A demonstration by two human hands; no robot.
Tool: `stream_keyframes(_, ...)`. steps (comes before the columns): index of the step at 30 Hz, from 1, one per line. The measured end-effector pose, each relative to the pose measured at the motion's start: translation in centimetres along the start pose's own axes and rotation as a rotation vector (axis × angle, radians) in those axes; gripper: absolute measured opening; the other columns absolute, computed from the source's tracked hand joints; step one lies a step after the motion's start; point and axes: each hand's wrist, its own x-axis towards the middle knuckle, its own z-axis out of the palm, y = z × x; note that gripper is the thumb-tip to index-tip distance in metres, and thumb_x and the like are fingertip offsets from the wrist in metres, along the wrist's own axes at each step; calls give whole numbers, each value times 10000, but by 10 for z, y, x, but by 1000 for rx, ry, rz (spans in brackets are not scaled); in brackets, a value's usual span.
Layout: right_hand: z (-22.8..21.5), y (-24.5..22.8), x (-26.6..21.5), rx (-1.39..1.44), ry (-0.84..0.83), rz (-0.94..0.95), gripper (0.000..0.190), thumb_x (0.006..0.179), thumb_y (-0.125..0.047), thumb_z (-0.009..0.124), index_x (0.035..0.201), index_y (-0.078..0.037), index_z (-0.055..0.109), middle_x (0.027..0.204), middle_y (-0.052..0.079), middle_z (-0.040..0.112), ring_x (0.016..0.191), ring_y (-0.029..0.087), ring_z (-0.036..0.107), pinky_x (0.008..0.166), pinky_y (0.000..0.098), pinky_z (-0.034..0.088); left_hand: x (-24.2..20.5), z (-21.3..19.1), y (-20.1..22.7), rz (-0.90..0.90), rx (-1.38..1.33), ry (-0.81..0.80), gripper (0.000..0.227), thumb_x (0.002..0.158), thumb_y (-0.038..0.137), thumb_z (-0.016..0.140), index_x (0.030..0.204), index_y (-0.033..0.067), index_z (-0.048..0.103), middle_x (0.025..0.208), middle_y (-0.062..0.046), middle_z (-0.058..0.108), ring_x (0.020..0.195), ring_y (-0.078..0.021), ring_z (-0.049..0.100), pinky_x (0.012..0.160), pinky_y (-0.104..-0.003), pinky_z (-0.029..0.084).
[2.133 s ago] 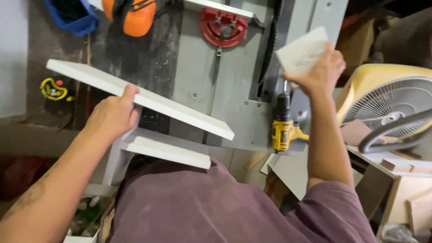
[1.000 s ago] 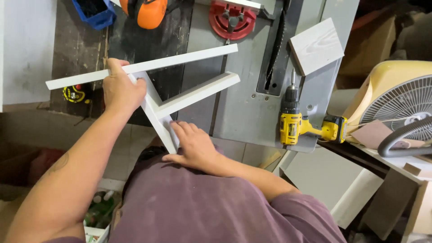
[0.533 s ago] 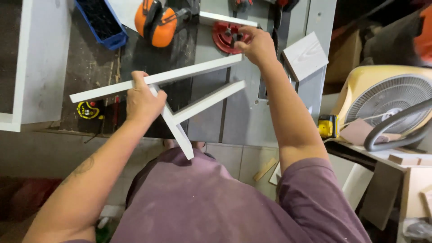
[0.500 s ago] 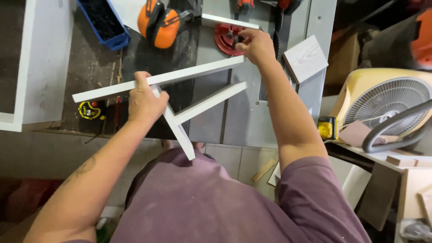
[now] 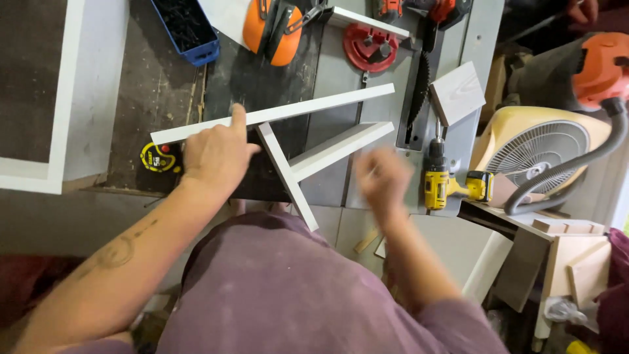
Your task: Assembling a white wooden shelf frame by aligning boards and fastening them with a power drill.
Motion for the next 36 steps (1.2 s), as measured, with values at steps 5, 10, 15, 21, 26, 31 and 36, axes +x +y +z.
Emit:
stream_keyframes(5,-10,-128,-39,52,-869,362,904,721,-604,842,1388,-57,571,1085,285,762,941,494,747,786,628,579,33,-10,-58,420,471,494,499,542,399,952,945,169,766,917,-53,595,943,-284,602,733,-399,477)
stream_keyframes(10,30,-109,-96,-169,-928,399,345,896,-406,638,1178,-210,596,714,117,709,701,454,742,654,562,579,57,-1,-65,563,264,308,212,798,354,750,860,151,747,750,-35,635,762,-274,709,600,-440,582)
stream_keyframes(15,-21,-96,-80,-84,-834,503,293,869,-337,685,1158,-299,652,726,136,721,752,461,741,712,588,570,5,-25,-47,550,138,177,238,836,349,738,846,111,746,711,-43,633,695,-285,704,555,-466,595)
stream_keyframes(21,-58,-31,-80,-87,-792,296,314,921,-464,713,1195,-319,667,730,93,734,742,389,753,706,536,581,-59,-6,-29,372,26,237,345,828,432,757,817,91,708,746,-91,678,701,-366,742,620,-511,604)
stream_keyframes(26,-73,27,-68,-131,-789,31,217,968,-439,689,1135,-308,646,738,5,708,735,280,754,672,453,587,-83,50,-6,184,-62,318,397,841,496,762,779,119,655,725,-91,631,698,-379,729,605,-518,601)
stream_keyframes(31,-76,100,-64,-93,-765,-161,205,965,-426,711,1111,-302,639,764,-22,708,746,248,751,669,424,592,-91,113,43,16,-70,371,405,863,528,751,789,141,660,740,-76,634,697,-363,739,640,-518,618)
stream_keyframes(36,-81,151,-56,-76,-739,-295,210,963,-451,710,1077,-298,625,765,-30,692,766,219,750,679,422,603,-89,151,101,-114,-53,404,413,890,552,715,790,156,651,736,-63,639,692,-359,749,653,-534,610)
